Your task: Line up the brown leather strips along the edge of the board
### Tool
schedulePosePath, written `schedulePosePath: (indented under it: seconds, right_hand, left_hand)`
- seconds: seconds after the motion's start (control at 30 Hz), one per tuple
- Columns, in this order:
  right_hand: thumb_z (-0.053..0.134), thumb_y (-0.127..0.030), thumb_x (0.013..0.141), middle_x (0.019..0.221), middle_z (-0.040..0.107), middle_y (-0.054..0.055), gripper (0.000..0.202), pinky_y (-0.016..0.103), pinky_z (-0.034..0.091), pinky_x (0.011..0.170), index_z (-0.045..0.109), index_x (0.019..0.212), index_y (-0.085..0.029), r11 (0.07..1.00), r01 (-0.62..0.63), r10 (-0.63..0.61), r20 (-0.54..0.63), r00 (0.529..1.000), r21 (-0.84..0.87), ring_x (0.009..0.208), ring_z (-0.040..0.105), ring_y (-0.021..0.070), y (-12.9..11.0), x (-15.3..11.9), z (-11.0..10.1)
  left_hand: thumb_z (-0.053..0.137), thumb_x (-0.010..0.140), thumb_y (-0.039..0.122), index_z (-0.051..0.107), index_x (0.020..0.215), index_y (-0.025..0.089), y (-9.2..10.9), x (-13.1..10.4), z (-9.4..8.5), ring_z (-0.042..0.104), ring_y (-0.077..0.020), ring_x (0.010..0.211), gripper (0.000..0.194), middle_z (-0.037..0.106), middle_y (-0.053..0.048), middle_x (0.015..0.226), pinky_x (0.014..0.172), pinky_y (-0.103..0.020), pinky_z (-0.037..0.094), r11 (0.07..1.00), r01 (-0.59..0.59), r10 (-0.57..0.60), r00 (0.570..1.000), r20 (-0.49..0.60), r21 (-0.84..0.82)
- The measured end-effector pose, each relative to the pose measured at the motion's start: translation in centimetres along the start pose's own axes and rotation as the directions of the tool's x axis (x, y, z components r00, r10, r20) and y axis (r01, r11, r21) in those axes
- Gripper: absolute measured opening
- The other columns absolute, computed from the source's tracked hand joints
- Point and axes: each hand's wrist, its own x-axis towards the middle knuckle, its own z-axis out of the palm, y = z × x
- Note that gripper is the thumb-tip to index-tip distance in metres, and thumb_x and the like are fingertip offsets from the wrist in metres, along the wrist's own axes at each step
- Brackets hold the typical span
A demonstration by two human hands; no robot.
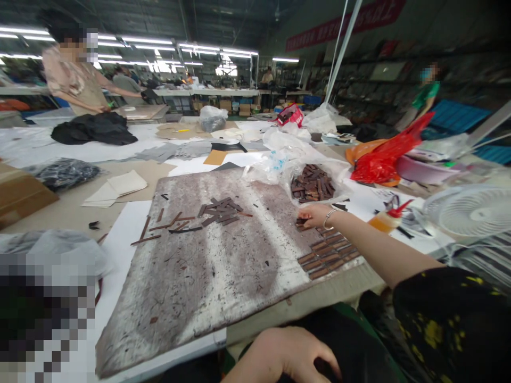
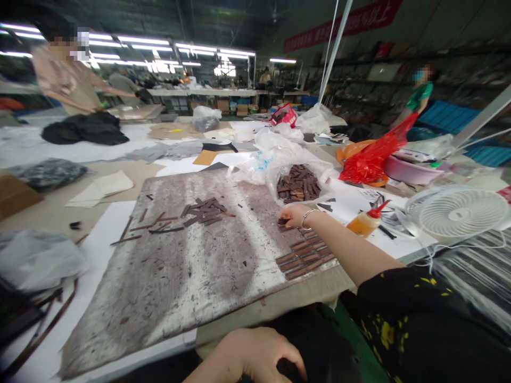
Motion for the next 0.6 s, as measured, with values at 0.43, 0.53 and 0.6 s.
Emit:
schedulePosePath:
  seconds: [0.43, 0.53, 0.6]
  right_hand:
    - [0.061, -0.038, 0.075, 0.086, 0.065, 0.002, 0.024, 0.023, 0.039, 0.064, 0.063, 0.090, -0.019, 1.000, -0.025, 0.026, -0.071, 0.997, 0.013, 0.077, 0.057, 0.0177, 0.1, -0.9, 0.4]
    - [0.062, -0.033, 0.074, 0.086, 0.065, 0.001, 0.026, 0.023, 0.038, 0.063, 0.062, 0.096, -0.019, 0.995, -0.038, 0.044, -0.068, 0.997, 0.087, 0.076, 0.056, 0.0168, -0.1, -1.8, 0.1]
    - [0.065, -0.027, 0.069, 0.084, 0.064, 0.001, 0.026, 0.023, 0.037, 0.063, 0.064, 0.094, -0.020, 1.000, -0.024, 0.024, 0.014, 1.000, 0.000, 0.077, 0.056, 0.0175, -0.4, -2.0, 0.3]
  left_hand:
    - [0.058, 0.071, 0.058, 0.059, 0.119, 0.024, 0.4, -0.2, -0.1, 0.063, -0.0240, 0.094, 0.059, 0.067, -0.005, 0.107, 0.079, -0.031, 0.048, 1.000, 0.019, -0.020, 1.000, -0.007, -0.021]
    - [0.059, 0.069, 0.061, 0.060, 0.118, 0.024, 0.3, 0.1, 0.1, 0.062, -0.0256, 0.096, 0.061, 0.066, -0.006, 0.108, 0.081, -0.032, 0.047, 1.000, 0.008, -0.009, 1.000, -0.010, -0.013]
    - [0.058, 0.069, 0.061, 0.060, 0.117, 0.024, 0.2, 0.1, 0.2, 0.063, -0.0253, 0.096, 0.061, 0.066, -0.005, 0.109, 0.081, -0.032, 0.047, 1.000, 0.006, -0.007, 1.000, -0.017, -0.020]
